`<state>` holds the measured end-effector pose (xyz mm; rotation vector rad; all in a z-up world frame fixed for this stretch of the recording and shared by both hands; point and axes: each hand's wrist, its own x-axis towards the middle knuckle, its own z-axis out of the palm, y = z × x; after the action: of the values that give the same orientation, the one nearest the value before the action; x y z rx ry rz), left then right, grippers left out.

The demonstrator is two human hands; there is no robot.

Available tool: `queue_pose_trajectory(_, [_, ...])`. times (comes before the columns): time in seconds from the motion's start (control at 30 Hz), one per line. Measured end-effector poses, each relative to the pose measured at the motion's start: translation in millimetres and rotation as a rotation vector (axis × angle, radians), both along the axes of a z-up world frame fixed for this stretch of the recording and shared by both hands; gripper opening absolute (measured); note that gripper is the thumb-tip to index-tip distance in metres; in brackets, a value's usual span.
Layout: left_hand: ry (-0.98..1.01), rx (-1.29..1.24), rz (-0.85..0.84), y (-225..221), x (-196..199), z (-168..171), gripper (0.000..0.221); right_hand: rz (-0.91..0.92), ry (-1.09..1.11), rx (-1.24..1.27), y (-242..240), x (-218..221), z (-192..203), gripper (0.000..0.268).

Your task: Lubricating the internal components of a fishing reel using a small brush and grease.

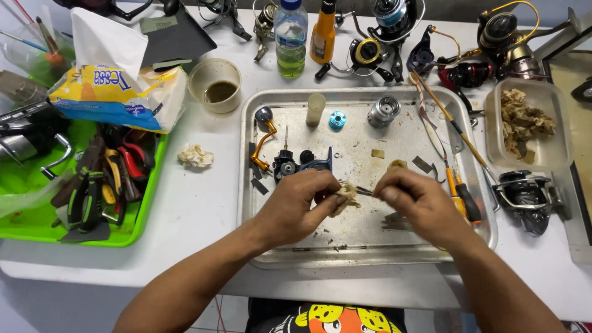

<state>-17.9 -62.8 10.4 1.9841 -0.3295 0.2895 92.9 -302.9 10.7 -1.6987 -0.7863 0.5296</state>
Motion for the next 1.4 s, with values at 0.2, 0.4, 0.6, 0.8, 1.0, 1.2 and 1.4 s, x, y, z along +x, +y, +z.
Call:
queue_pose_trajectory(0.2, [-0.270, 0.426, 0.027, 26, -2, 15, 0.022, -0.331, 0.582, 0.072, -18, 26, 5, 0.029])
queue_pose_trajectory(0.4, [0.377, 0.601, 0.095, 92, -11, 44, 0.025, -0.442, 0.596, 0.081, -13, 22, 33, 0.043])
queue_pose_trajectory(0.6, [0.684, 0.838, 0.152, 107, -16, 41, 0.020, -0.497, 0.538, 0.091, -11, 23, 39, 0.047])
queue_pose_trajectory(0.8, [0.774, 0.964, 0.128, 92, -15, 43, 0.032, -0.477, 0.545, 0.136, -13, 26, 36, 0.047])
queue_pose_trajectory(1.0, [0.792, 0.984, 0.180, 90, -12, 43, 0.035, -0.440, 0.548, 0.168, -13, 27, 32, 0.045])
queue_pose_trajectory(1.2, [0.659, 0.859, 0.246, 96, -16, 38, 0.039, -0.431, 0.641, 0.103, 1, 18, 35, 0.050])
queue_pose_trajectory(1.4, [-0.089, 0.608, 0.223, 81, -10, 27, 0.031, -0.285, 0.646, 0.102, 6, 5, 30, 0.053])
